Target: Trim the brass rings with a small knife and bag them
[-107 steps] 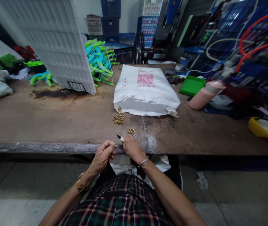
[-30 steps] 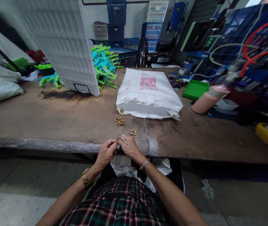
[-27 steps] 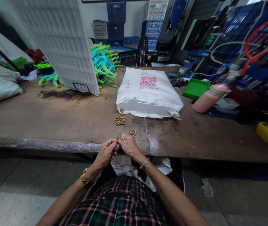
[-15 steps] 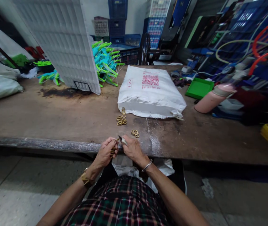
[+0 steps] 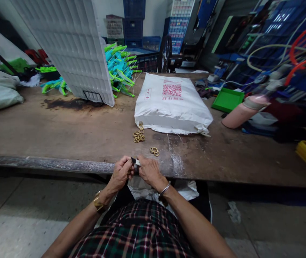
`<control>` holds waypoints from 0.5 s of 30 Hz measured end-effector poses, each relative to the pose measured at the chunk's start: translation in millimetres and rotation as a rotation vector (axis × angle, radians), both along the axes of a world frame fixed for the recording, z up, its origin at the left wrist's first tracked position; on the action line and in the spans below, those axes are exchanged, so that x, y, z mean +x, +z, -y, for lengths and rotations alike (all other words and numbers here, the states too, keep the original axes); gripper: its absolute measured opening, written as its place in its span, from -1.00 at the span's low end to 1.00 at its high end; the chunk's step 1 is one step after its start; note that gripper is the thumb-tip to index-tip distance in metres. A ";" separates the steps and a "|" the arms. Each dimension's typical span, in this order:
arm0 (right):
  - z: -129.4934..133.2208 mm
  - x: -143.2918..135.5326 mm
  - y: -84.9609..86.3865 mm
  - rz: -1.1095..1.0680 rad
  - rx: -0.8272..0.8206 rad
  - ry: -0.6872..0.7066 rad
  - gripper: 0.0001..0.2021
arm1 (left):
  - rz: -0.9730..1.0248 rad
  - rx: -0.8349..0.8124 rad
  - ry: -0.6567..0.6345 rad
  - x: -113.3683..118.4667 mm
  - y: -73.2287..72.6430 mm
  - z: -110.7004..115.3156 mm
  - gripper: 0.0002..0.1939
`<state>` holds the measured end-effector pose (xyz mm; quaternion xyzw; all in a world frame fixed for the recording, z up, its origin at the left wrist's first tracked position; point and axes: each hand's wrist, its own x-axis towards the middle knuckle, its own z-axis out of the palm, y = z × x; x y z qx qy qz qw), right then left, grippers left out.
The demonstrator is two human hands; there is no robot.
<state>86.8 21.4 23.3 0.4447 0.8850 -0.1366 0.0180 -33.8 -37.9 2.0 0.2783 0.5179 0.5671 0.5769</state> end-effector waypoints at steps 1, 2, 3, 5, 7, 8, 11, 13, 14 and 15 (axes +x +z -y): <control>0.2 -0.7 1.1 0.014 -0.006 0.004 -0.72 | -0.002 0.008 -0.008 -0.8 -0.3 0.3 -0.62; 0.5 -1.7 2.2 0.026 -0.009 0.010 -0.71 | -0.001 0.016 -0.019 -2.0 -0.8 0.6 -0.62; 0.8 -3.3 3.1 0.038 -0.006 0.015 -0.71 | 0.003 0.026 -0.029 -3.7 -1.4 0.9 -0.62; 0.1 -7.6 4.4 0.060 0.017 0.017 -0.73 | 0.009 0.048 -0.038 -8.0 -1.7 2.3 -0.63; -4.1 -12.2 4.6 0.076 0.050 0.009 -0.74 | 0.012 0.065 -0.033 -11.8 1.0 5.8 -0.64; -8.3 -14.0 4.3 0.087 0.062 -0.002 -0.74 | 0.016 0.070 -0.044 -12.9 3.6 8.5 -0.65; -30.9 -15.3 2.8 0.141 0.092 -0.076 -0.74 | 0.086 0.078 -0.154 -11.4 13.7 17.7 -0.67; -53.1 -13.8 1.3 0.162 0.121 -0.138 -0.73 | 0.212 0.057 -0.204 -8.4 18.0 20.6 -0.66; -65.5 -13.2 0.3 0.154 0.139 -0.166 -0.72 | 0.285 0.038 -0.192 -7.4 18.4 20.2 -0.64; -78.2 -13.0 -1.2 0.131 0.158 -0.192 -0.73 | 0.353 0.018 -0.158 -7.1 17.8 18.6 -0.62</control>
